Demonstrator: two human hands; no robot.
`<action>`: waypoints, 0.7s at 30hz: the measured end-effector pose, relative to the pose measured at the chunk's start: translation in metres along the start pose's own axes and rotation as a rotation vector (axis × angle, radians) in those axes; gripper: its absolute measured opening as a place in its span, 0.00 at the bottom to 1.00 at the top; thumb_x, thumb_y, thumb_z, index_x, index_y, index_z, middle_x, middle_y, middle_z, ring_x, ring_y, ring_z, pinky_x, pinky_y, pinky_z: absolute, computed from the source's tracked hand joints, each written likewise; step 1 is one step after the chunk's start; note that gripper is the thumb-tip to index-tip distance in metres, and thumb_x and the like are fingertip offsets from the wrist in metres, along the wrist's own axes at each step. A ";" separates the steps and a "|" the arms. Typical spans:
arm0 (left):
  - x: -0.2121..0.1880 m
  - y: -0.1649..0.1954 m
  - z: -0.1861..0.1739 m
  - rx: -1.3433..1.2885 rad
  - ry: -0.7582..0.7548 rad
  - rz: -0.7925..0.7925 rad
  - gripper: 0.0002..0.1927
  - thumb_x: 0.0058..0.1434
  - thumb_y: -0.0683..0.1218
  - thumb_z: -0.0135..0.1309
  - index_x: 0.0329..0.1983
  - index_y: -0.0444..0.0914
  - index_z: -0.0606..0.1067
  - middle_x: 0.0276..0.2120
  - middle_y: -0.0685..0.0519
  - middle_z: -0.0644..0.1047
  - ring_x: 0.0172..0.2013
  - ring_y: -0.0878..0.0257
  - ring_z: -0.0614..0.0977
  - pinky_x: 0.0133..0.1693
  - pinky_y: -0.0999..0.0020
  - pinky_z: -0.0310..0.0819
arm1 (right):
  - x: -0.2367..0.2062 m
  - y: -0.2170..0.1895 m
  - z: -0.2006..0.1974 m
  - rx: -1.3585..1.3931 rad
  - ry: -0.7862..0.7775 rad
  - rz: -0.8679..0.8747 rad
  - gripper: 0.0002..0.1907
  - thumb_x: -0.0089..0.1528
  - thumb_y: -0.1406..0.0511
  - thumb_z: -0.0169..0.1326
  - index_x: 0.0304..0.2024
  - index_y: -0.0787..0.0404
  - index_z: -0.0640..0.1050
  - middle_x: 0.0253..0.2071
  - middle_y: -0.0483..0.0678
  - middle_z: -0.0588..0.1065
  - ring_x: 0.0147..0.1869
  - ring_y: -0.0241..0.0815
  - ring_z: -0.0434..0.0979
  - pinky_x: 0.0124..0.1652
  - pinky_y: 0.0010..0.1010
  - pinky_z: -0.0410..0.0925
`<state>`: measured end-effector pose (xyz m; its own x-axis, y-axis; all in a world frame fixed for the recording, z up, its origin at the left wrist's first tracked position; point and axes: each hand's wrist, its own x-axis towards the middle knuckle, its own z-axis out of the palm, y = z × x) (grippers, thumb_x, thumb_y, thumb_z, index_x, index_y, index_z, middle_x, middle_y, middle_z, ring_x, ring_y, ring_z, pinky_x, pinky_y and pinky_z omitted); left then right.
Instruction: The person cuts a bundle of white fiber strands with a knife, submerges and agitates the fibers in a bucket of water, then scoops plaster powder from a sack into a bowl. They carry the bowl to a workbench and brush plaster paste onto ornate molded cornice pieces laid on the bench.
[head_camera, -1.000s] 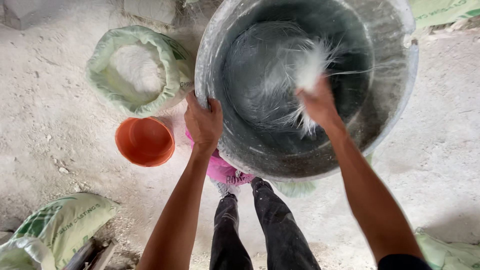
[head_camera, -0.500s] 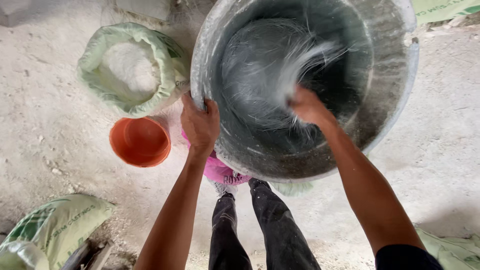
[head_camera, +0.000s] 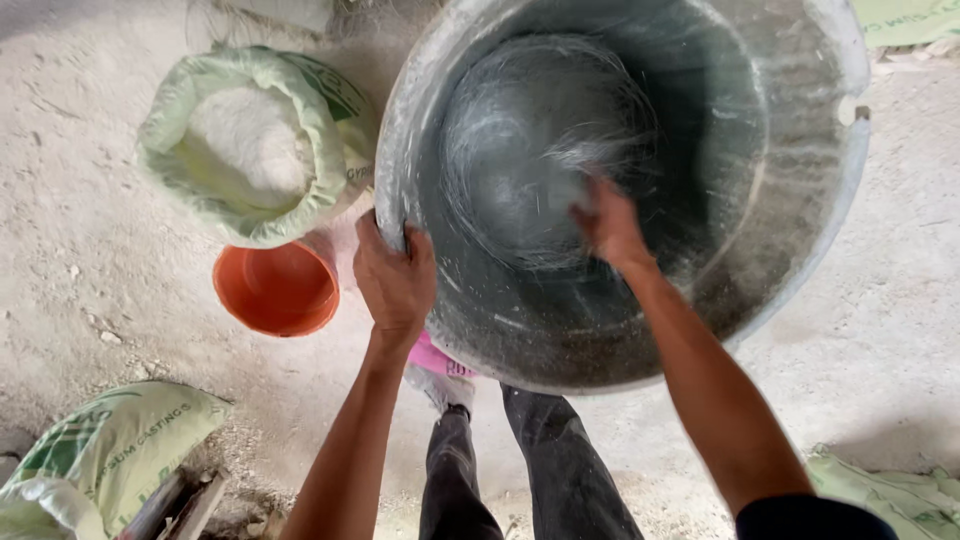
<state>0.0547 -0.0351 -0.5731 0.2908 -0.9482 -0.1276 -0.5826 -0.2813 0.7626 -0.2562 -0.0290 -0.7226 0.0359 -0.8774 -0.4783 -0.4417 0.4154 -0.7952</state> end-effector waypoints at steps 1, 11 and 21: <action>0.001 0.000 -0.001 0.005 -0.006 -0.012 0.14 0.63 0.38 0.53 0.50 0.29 0.68 0.31 0.40 0.79 0.30 0.45 0.82 0.34 0.55 0.76 | 0.002 0.000 0.001 0.119 0.147 -0.008 0.34 0.67 0.66 0.57 0.73 0.60 0.58 0.57 0.53 0.73 0.56 0.42 0.75 0.51 0.27 0.74; 0.000 0.005 -0.001 0.071 -0.012 0.012 0.16 0.63 0.38 0.53 0.52 0.25 0.68 0.33 0.38 0.79 0.31 0.45 0.83 0.34 0.54 0.76 | 0.014 -0.004 -0.018 0.324 0.102 0.032 0.38 0.64 0.71 0.57 0.73 0.59 0.55 0.57 0.50 0.74 0.57 0.41 0.77 0.52 0.32 0.74; 0.000 0.011 -0.004 0.105 -0.037 -0.061 0.13 0.62 0.39 0.53 0.49 0.28 0.69 0.30 0.39 0.78 0.28 0.46 0.80 0.33 0.54 0.74 | 0.007 0.007 -0.002 0.409 0.236 0.161 0.27 0.64 0.72 0.46 0.67 0.65 0.67 0.46 0.49 0.79 0.45 0.38 0.80 0.46 0.29 0.75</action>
<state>0.0518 -0.0370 -0.5622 0.3008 -0.9331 -0.1968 -0.6417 -0.3507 0.6820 -0.2613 -0.0327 -0.7307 -0.2290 -0.8052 -0.5469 -0.0356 0.5684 -0.8220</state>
